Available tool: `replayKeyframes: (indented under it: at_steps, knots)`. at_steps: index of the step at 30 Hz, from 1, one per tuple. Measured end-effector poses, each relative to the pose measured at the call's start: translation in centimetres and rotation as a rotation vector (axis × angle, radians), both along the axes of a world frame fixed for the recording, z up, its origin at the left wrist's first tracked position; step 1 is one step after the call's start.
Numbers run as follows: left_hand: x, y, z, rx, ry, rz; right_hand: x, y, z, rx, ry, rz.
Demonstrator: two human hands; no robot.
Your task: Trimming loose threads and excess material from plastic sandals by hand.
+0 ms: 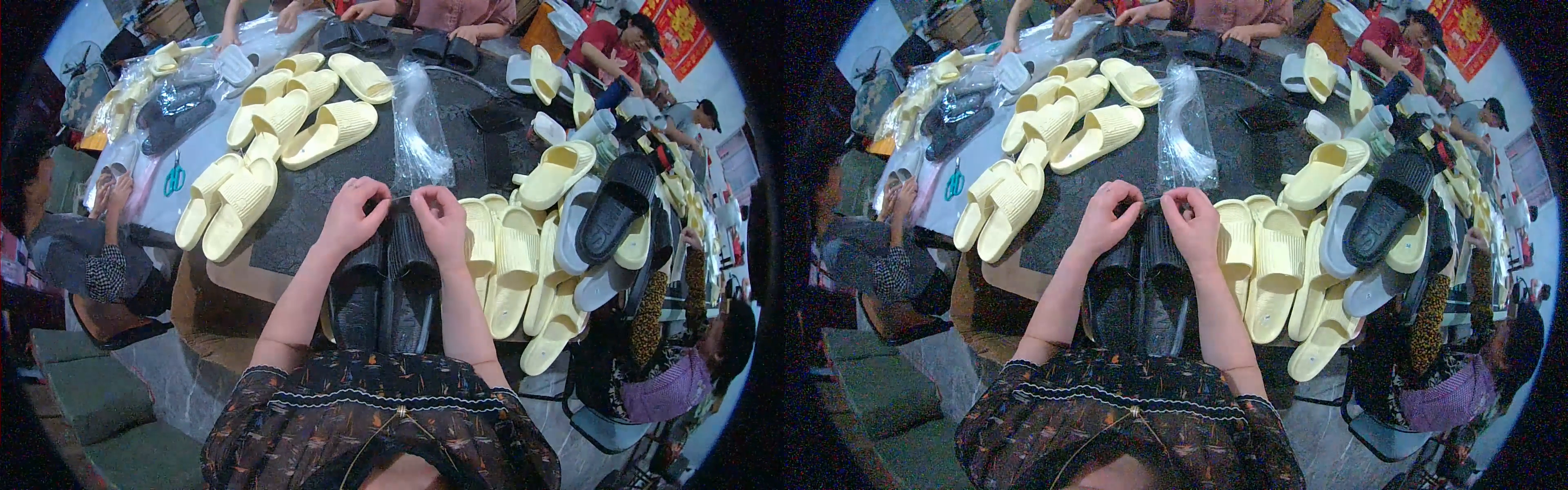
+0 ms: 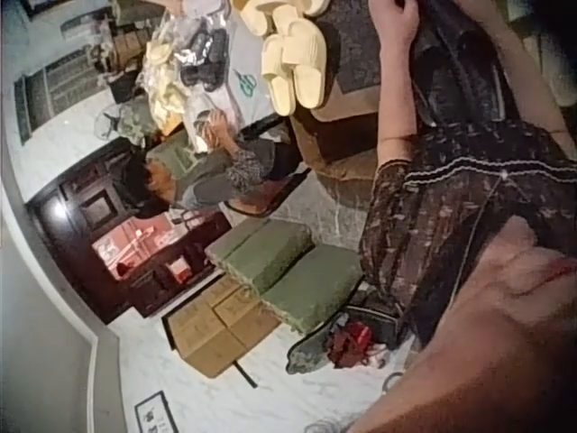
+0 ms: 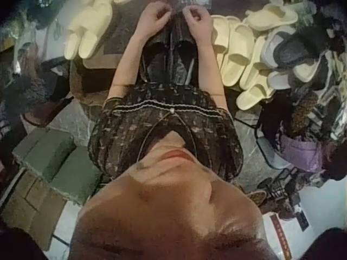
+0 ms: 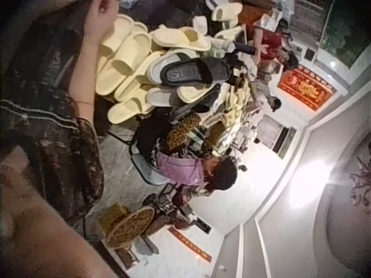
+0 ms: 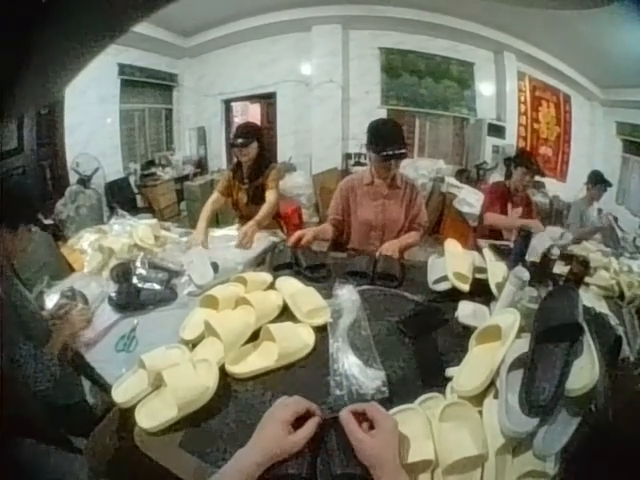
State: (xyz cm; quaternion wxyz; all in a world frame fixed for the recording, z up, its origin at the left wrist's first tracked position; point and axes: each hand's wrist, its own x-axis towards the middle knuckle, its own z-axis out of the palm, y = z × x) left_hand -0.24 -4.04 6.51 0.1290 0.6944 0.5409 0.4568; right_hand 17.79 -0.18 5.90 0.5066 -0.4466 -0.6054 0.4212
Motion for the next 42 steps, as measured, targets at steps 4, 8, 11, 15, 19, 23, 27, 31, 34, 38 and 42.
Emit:
replayKeyframes:
  at_steps: [4, 8, 11, 15, 19, 23, 27, 31, 34, 38, 42]
  knots:
    - [0.2, 0.0, 0.6, 0.026, -0.054, -0.028, -0.1, 0.0, 0.3, 0.093, -0.036, 0.102]
    - [0.7, -0.5, 1.0, -0.121, -0.2, -0.03, 0.3, 0.0, -0.7, 0.028, 0.015, 0.048]
    - [0.4, -0.5, 0.6, -0.191, -0.302, -0.022, 0.1, 0.0, -0.6, 0.063, -0.006, 0.028]
    - [0.4, -0.4, 0.3, -0.006, -0.26, -0.006, -0.1, -0.1, -0.1, 0.001, 0.0, 0.098]
    - [0.4, -0.4, 0.2, -0.058, -0.318, -0.028, 0.1, 0.2, -0.2, 0.127, -0.116, 0.142]
    - [0.5, -0.4, 0.4, -0.084, -0.373, -0.007, 0.3, 0.5, -1.0, 0.026, -0.087, 0.0]
    - [0.4, -0.5, 0.6, -0.1, -0.388, -0.053, 0.0, 0.3, -0.5, 0.039, -0.081, 0.158]
    - [0.4, -0.4, 0.2, -0.107, -0.421, -0.008, 0.0, 0.3, -0.9, -0.062, 0.031, 0.046]
    - [0.4, -0.4, 0.2, -0.097, -0.411, -0.043, -0.2, 0.1, -0.5, -0.013, 0.001, 0.121]
    - [0.5, -0.5, 0.6, -0.106, -0.424, -0.062, -0.1, 0.3, -0.9, 0.02, 0.007, 0.11]
    - [0.4, -0.3, 0.4, -0.133, -0.397, -0.046, 0.0, 0.2, -0.5, 0.003, -0.001, 0.115]
